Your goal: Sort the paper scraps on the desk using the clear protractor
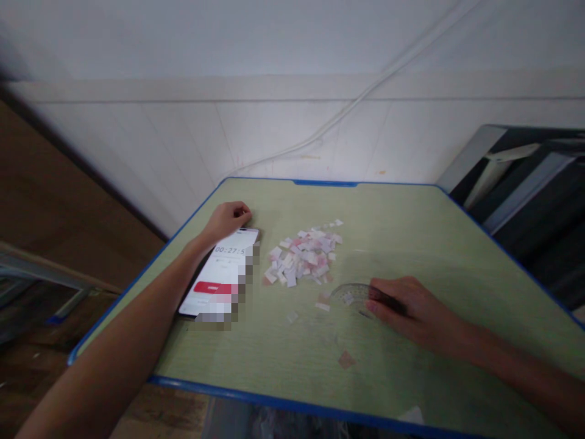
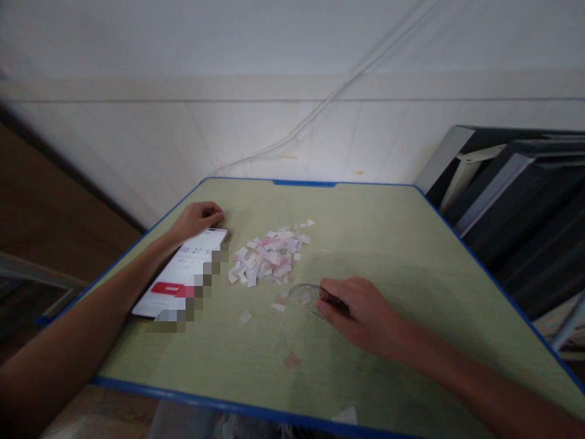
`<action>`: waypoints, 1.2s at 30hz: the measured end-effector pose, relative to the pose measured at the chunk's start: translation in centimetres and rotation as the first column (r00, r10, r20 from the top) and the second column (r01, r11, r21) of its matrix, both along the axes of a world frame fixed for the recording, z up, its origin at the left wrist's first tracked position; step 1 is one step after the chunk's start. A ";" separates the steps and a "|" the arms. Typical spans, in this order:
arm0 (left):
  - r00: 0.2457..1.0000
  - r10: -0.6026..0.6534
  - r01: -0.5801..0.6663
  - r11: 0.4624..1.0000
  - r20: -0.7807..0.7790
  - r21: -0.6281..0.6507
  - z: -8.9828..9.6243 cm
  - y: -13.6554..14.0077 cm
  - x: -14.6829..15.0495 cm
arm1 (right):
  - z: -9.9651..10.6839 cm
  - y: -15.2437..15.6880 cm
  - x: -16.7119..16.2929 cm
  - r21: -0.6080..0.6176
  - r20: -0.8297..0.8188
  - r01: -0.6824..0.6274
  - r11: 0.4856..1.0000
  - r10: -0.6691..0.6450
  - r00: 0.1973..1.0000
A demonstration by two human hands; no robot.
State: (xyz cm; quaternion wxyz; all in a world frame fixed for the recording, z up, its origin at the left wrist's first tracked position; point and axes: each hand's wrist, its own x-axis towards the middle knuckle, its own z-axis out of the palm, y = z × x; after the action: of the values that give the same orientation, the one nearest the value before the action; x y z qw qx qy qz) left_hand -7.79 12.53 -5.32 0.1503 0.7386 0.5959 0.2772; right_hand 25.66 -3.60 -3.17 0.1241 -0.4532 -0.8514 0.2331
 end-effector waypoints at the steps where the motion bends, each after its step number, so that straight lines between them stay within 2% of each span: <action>1: 1.000 0.002 -0.002 1.000 -0.003 -0.002 0.0 0.0 0.0 | 0.0 0.0 0.0 -0.007 0.007 -0.016 1.000 0.016 1.000; 4: 1.000 0.003 -0.004 1.000 -0.008 0.000 0.1 0.0 0.1 | 0.0 -0.2 0.1 -0.034 0.011 -0.067 0.997 0.068 0.998; 12: 1.000 0.008 -0.009 1.000 -0.021 -0.020 0.2 -0.1 0.1 | -0.3 -0.3 -0.1 -0.028 -0.017 -0.072 0.997 0.072 0.997; 19: 1.000 0.002 -0.002 1.000 -0.021 -0.013 0.1 -0.1 0.0 | -0.3 0.0 -0.2 0.045 -0.035 0.080 0.996 -0.078 0.996; 27: 1.000 0.019 -0.019 1.000 -0.016 -0.020 0.2 -0.1 0.1 | -0.2 -0.6 -0.4 -0.007 -0.006 -0.045 0.999 0.044 0.999; 34: 1.000 0.018 -0.019 1.000 -0.020 -0.020 0.2 -0.2 0.2 | 0.3 -0.1 0.7 0.081 0.146 -0.059 0.995 0.046 0.988; 36: 1.000 0.016 -0.017 1.000 -0.024 -0.023 0.2 -0.2 0.2 | 1.0 0.2 1.6 0.044 0.201 -0.107 0.993 0.097 0.975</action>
State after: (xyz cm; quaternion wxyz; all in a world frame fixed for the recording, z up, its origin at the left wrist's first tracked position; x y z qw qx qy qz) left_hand -7.63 12.33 -5.12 0.1494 0.7352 0.6067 0.2629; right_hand 27.21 -3.40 -2.20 0.0386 -0.4264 -0.8877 0.1697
